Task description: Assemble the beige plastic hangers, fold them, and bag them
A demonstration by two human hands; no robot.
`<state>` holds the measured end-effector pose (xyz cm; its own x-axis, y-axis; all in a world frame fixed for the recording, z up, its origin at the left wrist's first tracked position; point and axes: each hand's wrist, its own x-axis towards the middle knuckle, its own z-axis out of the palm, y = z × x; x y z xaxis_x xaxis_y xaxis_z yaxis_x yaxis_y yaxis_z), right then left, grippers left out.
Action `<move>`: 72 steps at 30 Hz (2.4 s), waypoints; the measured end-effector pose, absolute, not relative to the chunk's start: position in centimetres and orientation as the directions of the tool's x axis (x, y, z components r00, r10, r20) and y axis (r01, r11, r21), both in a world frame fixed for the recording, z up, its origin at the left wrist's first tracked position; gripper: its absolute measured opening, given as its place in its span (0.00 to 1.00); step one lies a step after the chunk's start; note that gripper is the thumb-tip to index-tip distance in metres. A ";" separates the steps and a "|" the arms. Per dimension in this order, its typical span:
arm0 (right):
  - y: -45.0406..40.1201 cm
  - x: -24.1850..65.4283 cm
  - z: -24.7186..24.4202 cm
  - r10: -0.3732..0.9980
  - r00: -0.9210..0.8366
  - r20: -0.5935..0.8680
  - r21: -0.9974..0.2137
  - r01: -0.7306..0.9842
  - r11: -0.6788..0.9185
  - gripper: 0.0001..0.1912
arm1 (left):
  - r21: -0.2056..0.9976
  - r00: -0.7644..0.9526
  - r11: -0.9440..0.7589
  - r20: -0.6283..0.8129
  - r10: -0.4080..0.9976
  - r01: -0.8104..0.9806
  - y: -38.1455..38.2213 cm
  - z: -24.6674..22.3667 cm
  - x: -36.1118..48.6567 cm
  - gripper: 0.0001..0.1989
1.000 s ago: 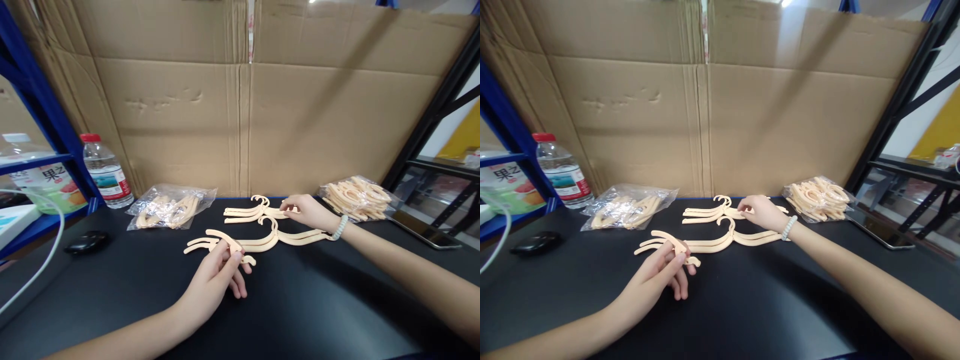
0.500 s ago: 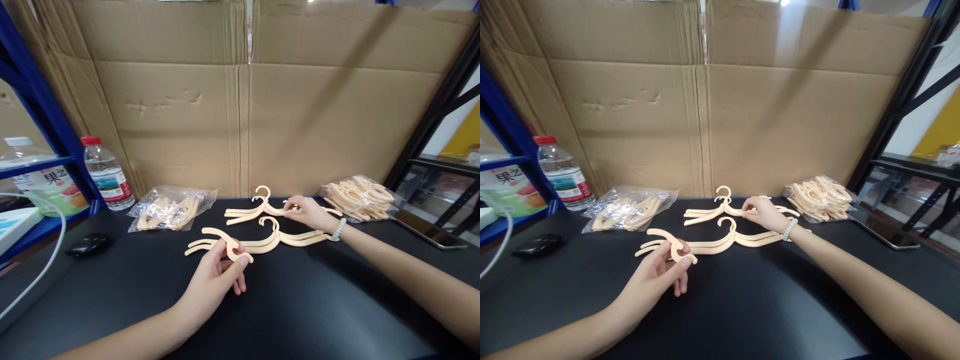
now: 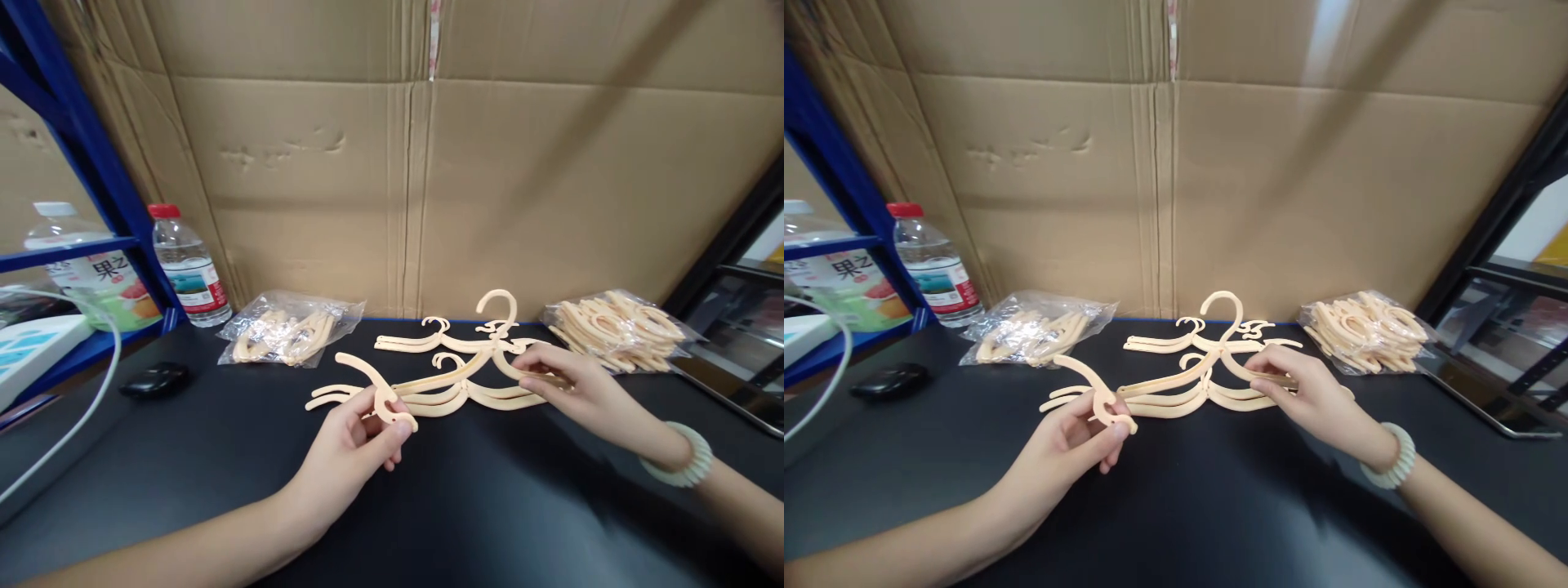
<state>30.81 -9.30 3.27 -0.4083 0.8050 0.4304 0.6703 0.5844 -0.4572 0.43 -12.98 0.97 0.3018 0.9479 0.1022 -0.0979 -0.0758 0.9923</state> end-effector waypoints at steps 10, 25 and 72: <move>-9.1 31.7 3.6 0.815 -0.443 0.374 -0.519 0.628 0.580 0.07 | 0.984 0.271 -0.080 0.121 0.955 -0.158 -12.7 1.9 -0.5 0.07; -9.8 31.2 3.1 0.805 -0.433 0.406 -0.521 0.614 0.593 0.07 | 0.925 0.354 0.050 0.094 0.930 -0.377 -12.9 2.7 -0.2 0.07; -10.8 29.5 1.6 0.639 -0.448 0.626 -0.276 0.639 0.718 0.08 | 0.952 0.191 0.041 0.019 0.981 -0.304 -12.7 2.1 -0.2 0.10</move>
